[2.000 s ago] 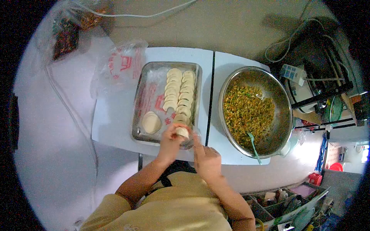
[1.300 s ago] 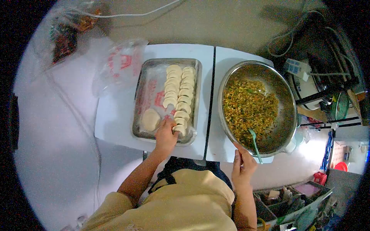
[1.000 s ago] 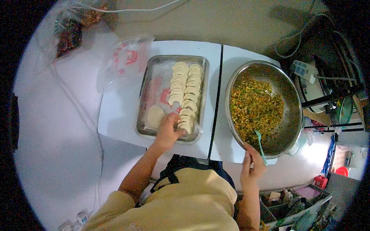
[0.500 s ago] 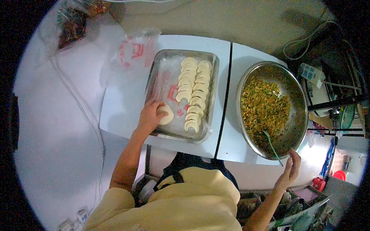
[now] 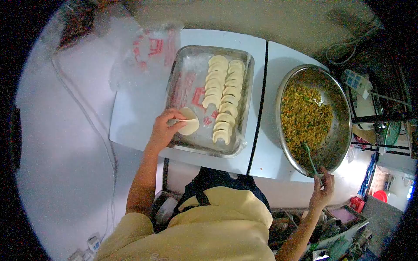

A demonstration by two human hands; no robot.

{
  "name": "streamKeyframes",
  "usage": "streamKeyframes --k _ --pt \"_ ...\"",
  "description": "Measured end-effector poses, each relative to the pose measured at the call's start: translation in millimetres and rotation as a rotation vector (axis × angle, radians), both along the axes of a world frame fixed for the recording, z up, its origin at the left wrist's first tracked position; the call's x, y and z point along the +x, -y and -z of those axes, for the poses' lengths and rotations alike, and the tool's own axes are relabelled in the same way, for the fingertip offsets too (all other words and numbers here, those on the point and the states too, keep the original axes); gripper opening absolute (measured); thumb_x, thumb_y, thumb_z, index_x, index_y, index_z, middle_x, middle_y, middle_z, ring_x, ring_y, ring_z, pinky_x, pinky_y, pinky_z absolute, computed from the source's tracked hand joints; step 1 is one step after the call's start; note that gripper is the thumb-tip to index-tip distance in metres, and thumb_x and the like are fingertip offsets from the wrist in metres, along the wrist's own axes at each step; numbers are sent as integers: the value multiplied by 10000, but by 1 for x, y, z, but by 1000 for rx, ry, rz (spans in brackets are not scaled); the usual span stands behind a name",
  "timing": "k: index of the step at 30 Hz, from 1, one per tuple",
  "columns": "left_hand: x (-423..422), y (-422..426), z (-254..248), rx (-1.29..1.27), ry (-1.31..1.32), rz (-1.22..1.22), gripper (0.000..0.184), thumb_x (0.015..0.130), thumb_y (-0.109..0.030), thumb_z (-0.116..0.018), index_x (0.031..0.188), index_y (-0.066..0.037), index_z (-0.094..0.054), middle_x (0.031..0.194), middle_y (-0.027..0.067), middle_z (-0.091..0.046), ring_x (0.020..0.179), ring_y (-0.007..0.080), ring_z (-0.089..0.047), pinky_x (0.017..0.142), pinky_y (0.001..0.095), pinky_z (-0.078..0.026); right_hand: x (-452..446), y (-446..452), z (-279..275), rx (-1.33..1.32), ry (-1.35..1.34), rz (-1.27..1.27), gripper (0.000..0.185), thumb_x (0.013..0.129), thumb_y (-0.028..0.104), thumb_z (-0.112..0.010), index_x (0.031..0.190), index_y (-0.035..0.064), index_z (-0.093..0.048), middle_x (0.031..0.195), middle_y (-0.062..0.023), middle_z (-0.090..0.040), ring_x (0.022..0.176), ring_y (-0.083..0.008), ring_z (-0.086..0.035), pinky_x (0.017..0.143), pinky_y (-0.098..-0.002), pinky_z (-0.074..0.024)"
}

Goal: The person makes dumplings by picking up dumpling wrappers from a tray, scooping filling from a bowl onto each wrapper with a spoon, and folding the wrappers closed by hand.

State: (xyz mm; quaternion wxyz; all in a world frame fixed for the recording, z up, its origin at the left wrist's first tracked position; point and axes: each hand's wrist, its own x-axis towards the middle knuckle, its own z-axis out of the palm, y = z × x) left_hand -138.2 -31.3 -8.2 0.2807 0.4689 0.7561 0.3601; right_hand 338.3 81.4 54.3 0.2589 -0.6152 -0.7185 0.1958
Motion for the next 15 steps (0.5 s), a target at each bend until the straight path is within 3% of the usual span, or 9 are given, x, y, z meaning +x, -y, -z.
streamKeyframes --k 2,3,5,6,8,9,11,13,15 --pt "-3 6 0 201 720 -93 204 777 -42 -644 975 -30 -597 907 64 -638 900 192 -598 844 328 -474 0 -1 3 -3 -45 -14 281 807 48 -636 1088 30 -626 909 -40 -521 819 -151 -473 677 -270 -385" --pt "-4 9 1 200 721 -91 204 777 -42 -644 975 -30 -597 907 64 -638 900 192 -598 844 328 -474 -11 -1 -1 9 -106 -44 258 806 42 -636 1063 19 -636 896 -47 -520 836 -158 -483 708 -268 -391" --pt "-5 14 1 463 1235 -166 143 825 -82 -624 960 -39 -600 988 61 -649 967 208 -600 909 344 -459 -24 -1 -3 23 -169 -67 236 804 36 -636 1038 9 -646 884 -54 -519 852 -166 -493 739 -265 -397" --pt "-2 13 -3 462 1237 -157 143 825 -82 -624 960 -39 -600 988 61 -649 967 208 -600 909 344 -459 -26 -3 -3 31 -161 -117 218 809 35 -631 1023 -3 -647 895 -60 -516 874 -176 -495 764 -269 -397" --pt "8 7 -12 657 1634 -185 153 871 -153 -596 1000 -71 -599 1030 73 -645 1013 209 -595 922 387 -461 -29 -5 1 75 -128 -103 173 821 36 -615 978 -25 -655 922 -80 -508 908 -198 -492 802 -290 -395" --pt "12 5 -11 651 1643 -168 153 871 -153 -596 1000 -71 -599 1030 73 -645 1013 209 -595 922 387 -461 -34 -6 -1 13 -184 -67 174 838 61 -609 986 -17 -658 928 -84 -493 919 -210 -486 817 -298 -389" --pt "18 2 -8 739 1837 -288 189 895 -222 -573 1034 -96 -598 1008 70 -644 1017 204 -597 892 432 -482 -40 -11 -8 -3 -33 -62 191 851 101 -614 995 -16 -659 953 -116 -531 962 -246 -503 856 -324 -391" --pt "29 -6 -9 689 1861 -239 189 899 -226 -567 1042 -107 -597 996 62 -640 999 199 -601 870 429 -494 -42 -12 -11 -47 -12 -47 192 863 142 -609 978 -4 -660 988 -183 -615 1011 -319 -531 908 -393 -390" --pt "50 -15 -12 637 1886 -189 190 904 -230 -561 1051 -117 -597 984 54 -635 981 193 -606 847 425 -506 -36 -13 -7 -30 36 -70 197 866 161 -611 975 4 -659 958 -159 -634 953 -309 -563 854 -389 -418"
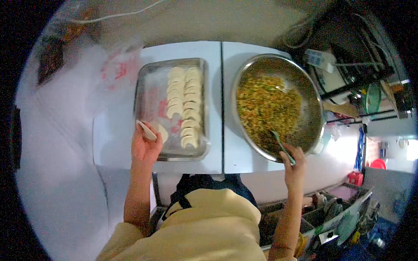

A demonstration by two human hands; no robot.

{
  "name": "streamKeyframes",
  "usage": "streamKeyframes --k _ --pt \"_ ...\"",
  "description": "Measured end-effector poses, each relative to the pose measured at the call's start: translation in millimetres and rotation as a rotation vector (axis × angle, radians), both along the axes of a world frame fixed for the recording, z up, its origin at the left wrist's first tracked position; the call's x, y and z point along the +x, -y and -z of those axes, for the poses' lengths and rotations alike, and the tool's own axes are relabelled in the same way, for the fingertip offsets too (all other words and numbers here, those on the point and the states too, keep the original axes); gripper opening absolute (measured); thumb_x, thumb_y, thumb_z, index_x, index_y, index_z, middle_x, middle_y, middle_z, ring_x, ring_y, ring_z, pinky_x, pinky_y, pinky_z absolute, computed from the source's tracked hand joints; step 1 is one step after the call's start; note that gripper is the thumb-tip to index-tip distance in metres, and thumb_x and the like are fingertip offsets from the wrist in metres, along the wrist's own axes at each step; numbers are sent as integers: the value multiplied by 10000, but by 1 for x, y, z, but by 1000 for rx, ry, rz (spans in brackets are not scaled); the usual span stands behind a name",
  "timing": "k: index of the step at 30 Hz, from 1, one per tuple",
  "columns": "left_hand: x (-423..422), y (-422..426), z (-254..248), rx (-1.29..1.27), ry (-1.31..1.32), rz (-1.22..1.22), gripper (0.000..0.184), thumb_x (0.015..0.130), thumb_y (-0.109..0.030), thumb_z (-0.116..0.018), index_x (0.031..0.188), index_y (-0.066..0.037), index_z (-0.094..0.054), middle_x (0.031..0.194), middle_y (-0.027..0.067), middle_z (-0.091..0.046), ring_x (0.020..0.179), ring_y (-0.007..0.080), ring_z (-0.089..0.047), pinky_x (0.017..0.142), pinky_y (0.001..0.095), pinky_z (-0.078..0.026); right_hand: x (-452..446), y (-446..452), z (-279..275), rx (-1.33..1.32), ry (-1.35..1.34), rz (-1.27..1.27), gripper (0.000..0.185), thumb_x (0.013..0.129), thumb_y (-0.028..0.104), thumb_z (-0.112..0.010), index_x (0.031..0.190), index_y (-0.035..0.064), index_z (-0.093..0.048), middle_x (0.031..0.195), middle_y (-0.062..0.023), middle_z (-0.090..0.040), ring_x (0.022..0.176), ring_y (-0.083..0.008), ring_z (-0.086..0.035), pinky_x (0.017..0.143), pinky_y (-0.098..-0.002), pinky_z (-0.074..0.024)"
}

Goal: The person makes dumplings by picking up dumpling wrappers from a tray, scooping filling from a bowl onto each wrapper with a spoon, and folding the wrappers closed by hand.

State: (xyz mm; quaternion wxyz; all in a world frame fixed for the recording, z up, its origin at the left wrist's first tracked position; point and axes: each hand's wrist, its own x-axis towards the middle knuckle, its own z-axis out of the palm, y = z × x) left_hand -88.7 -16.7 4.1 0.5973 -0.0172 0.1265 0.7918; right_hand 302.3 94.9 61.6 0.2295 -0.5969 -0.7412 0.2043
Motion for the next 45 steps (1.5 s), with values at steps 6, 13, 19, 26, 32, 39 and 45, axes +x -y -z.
streamKeyframes --k 6,13,19,26,32,39,45 --pt "60 -23 -36 -355 -347 314 229 914 -241 -555 1036 -47 -555 960 109 -603 909 220 -605 752 356 -525 20 4 -6 7 -406 270 198 893 162 -594 971 -8 -656 783 -37 -603 719 -105 -532 622 -236 -408" --pt "102 -47 -51 -424 -326 397 250 900 -199 -564 1060 -10 -531 1035 173 -602 971 259 -600 854 341 -486 5 -2 9 -102 -738 208 188 906 143 -574 999 -11 -626 847 -60 -641 736 -110 -560 646 -248 -438" --pt "125 -65 -57 -439 -404 406 282 877 -231 -594 1043 -10 -537 1054 177 -601 954 250 -606 856 333 -482 -12 -8 21 -194 -588 76 171 892 130 -584 977 -6 -642 793 -80 -641 678 -125 -542 607 -259 -434" --pt "137 -74 -55 -376 -288 406 274 867 -227 -608 1030 -17 -543 1044 175 -609 968 263 -602 859 336 -486 -5 -9 3 -430 -709 61 193 896 145 -586 993 -10 -651 815 -65 -652 667 -102 -554 577 -240 -437" --pt "140 -80 -48 -402 -249 331 260 889 -181 -581 1090 -23 -536 1106 168 -595 1024 267 -587 868 375 -498 0 -13 4 -530 -936 135 213 903 157 -578 992 -28 -636 807 -98 -655 656 -124 -592 559 -249 -468" --pt "147 -89 -46 -361 -279 355 341 888 -161 -562 1191 -19 -500 1144 148 -579 1082 260 -559 954 408 -444 8 -9 5 -566 -1213 333 247 897 175 -571 957 -59 -620 755 -138 -660 607 -180 -628 565 -271 -519" --pt "157 -96 -40 -304 -362 412 406 894 -134 -514 1254 40 -447 1205 185 -539 1137 294 -526 981 412 -428 9 -10 -3 -525 -1326 441 242 888 176 -581 949 -54 -623 764 -152 -659 620 -183 -632 582 -270 -531"
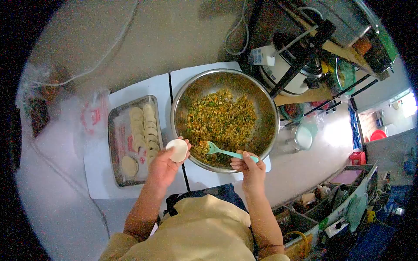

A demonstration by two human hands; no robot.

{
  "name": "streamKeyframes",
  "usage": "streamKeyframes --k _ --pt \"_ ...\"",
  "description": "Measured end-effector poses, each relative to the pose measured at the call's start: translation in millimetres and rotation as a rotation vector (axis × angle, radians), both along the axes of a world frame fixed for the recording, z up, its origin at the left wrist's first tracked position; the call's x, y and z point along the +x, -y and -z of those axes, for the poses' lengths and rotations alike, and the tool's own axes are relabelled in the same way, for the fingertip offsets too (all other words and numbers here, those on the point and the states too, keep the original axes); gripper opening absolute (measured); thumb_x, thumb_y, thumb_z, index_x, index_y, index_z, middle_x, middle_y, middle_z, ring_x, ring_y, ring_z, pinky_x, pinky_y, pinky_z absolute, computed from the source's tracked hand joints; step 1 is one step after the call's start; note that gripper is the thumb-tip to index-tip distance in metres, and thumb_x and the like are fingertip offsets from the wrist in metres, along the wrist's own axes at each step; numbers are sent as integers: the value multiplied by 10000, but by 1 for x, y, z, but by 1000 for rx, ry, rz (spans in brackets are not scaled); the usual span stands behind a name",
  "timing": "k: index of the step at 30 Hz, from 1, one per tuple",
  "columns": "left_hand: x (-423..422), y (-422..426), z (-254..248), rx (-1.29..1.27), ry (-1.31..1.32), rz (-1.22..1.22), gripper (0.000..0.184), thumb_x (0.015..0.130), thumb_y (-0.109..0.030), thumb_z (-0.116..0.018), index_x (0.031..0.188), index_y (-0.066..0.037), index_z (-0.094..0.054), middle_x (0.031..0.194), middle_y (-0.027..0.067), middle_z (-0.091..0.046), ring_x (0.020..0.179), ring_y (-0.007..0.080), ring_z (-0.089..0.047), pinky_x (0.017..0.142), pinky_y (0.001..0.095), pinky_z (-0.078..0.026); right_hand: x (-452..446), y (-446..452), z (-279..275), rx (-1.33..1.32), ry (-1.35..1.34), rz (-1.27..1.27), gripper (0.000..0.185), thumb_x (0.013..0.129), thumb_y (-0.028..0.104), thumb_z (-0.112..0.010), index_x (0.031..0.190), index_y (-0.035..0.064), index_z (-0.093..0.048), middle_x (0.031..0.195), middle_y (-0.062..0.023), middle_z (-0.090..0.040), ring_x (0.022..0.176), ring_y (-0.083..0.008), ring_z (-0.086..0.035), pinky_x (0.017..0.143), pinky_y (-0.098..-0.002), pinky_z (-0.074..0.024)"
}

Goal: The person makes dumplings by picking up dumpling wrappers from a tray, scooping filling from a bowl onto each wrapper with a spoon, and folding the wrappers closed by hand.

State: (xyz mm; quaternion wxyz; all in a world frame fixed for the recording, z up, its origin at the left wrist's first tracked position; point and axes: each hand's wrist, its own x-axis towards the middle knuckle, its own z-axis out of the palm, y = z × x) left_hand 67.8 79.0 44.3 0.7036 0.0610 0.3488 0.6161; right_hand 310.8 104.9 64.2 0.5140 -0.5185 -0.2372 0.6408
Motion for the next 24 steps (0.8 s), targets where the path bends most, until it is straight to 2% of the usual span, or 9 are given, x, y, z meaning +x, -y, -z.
streamKeyframes --k 3,6,10,13,15,16,19,21,24 --pt "8 -1 3 11 -13 70 422 913 -162 -480 1263 67 -419 1232 206 -516 1171 314 -499 1005 418 -410 5 0 -9 63 -19 38 237 892 168 -574 958 -55 -618 774 -153 -658 633 -180 -630 586 -268 -529" --pt "23 -9 -3 -13 177 179 406 964 -201 -383 1276 59 -385 1261 217 -483 1187 336 -475 1038 448 -374 8 1 -21 133 -15 55 235 899 162 -563 971 -56 -613 788 -152 -657 640 -179 -626 590 -262 -521" --pt "40 -23 -15 11 183 206 395 989 -221 -330 1274 46 -395 1283 189 -468 1184 318 -479 1038 463 -370 6 14 -34 238 36 20 236 903 160 -558 972 -61 -608 827 -159 -657 679 -191 -627 628 -283 -515" --pt "48 -33 -25 27 192 239 390 988 -220 -332 1279 30 -401 1274 177 -476 1191 304 -474 1041 471 -363 7 30 -27 397 296 -40 191 890 114 -560 982 -45 -611 875 -158 -657 764 -221 -633 686 -318 -509" --pt "52 -39 -18 60 209 235 390 989 -230 -336 1286 14 -405 1271 179 -475 1203 310 -462 1041 475 -360 9 36 -22 707 704 -244 171 851 47 -573 1004 -16 -615 914 -161 -651 820 -263 -631 725 -341 -499" --pt "54 -41 -17 51 217 229 386 990 -234 -332 1280 10 -404 1248 180 -482 1188 311 -471 1012 467 -389 10 37 -22 843 869 -324 259 794 -15 -587 1048 16 -620 963 -165 -634 852 -300 -622 735 -355 -501" --pt "59 -46 -11 27 245 206 369 992 -237 -331 1249 12 -418 1200 179 -507 1158 305 -495 941 436 -448 3 40 -13 1035 1086 -455 341 762 -13 -615 1101 21 -607 992 -170 -616 866 -316 -606 730 -368 -502" --pt "61 -48 -9 5 216 179 390 999 -242 -288 1282 2 -399 1255 193 -479 1198 328 -464 1021 458 -384 2 41 -2 1083 1140 -474 430 745 15 -644 1169 31 -574 1006 -154 -605 873 -304 -598 721 -376 -504" --pt "60 -50 -10 -32 166 159 391 1001 -238 -271 1266 19 -399 1239 200 -492 1189 320 -473 1013 441 -397 4 41 4 1133 1259 -542 472 753 59 -653 1212 36 -544 1001 -134 -600 868 -286 -595 712 -372 -501"
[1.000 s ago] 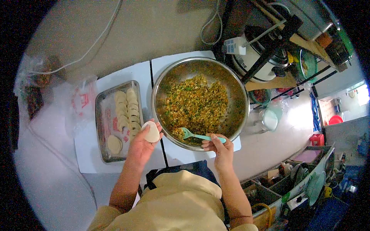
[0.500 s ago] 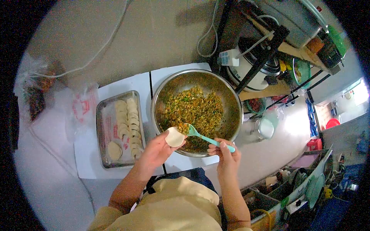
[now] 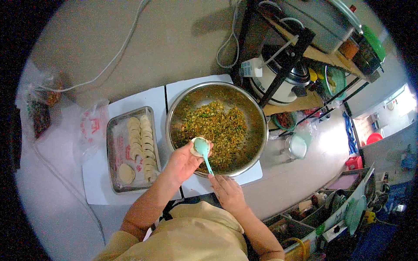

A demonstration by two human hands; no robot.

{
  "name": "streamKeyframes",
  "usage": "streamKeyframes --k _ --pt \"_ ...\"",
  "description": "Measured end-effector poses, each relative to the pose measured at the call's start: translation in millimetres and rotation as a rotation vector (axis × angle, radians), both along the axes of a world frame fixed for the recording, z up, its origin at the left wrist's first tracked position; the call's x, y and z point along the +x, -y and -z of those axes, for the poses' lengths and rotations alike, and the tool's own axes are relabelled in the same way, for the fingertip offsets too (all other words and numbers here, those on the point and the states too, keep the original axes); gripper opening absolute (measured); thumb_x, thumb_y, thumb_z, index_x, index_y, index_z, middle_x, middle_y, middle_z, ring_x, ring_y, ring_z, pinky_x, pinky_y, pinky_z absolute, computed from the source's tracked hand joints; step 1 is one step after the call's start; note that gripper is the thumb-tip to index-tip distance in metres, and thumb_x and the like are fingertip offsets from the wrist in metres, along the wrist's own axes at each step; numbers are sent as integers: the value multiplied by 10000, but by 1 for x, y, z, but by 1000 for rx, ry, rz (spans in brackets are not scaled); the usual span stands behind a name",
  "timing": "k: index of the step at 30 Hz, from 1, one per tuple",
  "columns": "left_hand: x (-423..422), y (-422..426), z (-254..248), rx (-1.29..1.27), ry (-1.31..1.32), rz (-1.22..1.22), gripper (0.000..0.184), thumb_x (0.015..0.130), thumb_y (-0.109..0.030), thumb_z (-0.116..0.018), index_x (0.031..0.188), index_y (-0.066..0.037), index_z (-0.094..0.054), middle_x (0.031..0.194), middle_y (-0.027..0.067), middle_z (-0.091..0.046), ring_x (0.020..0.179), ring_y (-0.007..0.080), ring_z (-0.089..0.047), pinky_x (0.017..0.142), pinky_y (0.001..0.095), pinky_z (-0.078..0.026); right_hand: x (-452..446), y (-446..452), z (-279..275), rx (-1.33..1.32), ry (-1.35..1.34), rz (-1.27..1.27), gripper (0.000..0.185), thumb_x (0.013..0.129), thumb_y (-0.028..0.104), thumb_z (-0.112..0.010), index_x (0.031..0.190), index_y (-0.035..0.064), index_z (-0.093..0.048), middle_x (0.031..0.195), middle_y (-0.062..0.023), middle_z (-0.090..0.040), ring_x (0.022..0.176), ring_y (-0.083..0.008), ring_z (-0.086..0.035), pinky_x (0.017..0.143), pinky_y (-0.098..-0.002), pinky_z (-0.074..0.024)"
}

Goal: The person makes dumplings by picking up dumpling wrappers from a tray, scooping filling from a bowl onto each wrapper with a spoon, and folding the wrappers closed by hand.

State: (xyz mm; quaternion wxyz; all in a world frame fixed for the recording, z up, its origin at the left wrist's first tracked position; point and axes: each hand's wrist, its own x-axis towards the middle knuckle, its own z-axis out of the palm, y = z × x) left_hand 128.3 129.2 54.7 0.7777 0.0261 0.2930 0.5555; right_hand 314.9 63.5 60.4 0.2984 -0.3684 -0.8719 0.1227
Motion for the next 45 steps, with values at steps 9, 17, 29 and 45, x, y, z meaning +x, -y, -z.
streamKeyframes --k 9,17,29,45 --pt "-5 -4 2 -35 72 -35 372 986 -176 -312 1247 81 -374 1237 242 -481 1171 328 -486 1024 421 -400 21 2 -5 11 95 -43 457 796 107 -615 1244 68 -530 1007 -122 -597 864 -267 -587 720 -376 -482" --pt "-7 0 10 14 157 -33 371 897 -2 -479 1249 87 -404 1250 233 -471 1209 360 -446 1048 390 -400 38 -12 -27 -310 -414 283 324 808 32 -574 1132 40 -599 865 -134 -593 790 -320 -563 692 -368 -455" --pt "-3 13 -24 132 -128 177 486 876 46 -500 1339 19 -356 1244 205 -500 1156 327 -513 999 349 -448 27 -36 -48 -191 274 74 266 757 184 -654 1006 91 -656 918 -67 -552 880 -252 -526 728 -360 -426" --pt "7 38 -64 323 -241 408 535 889 -79 -552 1375 -22 -335 1253 95 -508 1124 176 -514 950 338 -433 -7 -39 -43 46 -462 130 213 651 82 -734 855 118 -685 912 -53 -578 838 -247 -526 714 -352 -405"
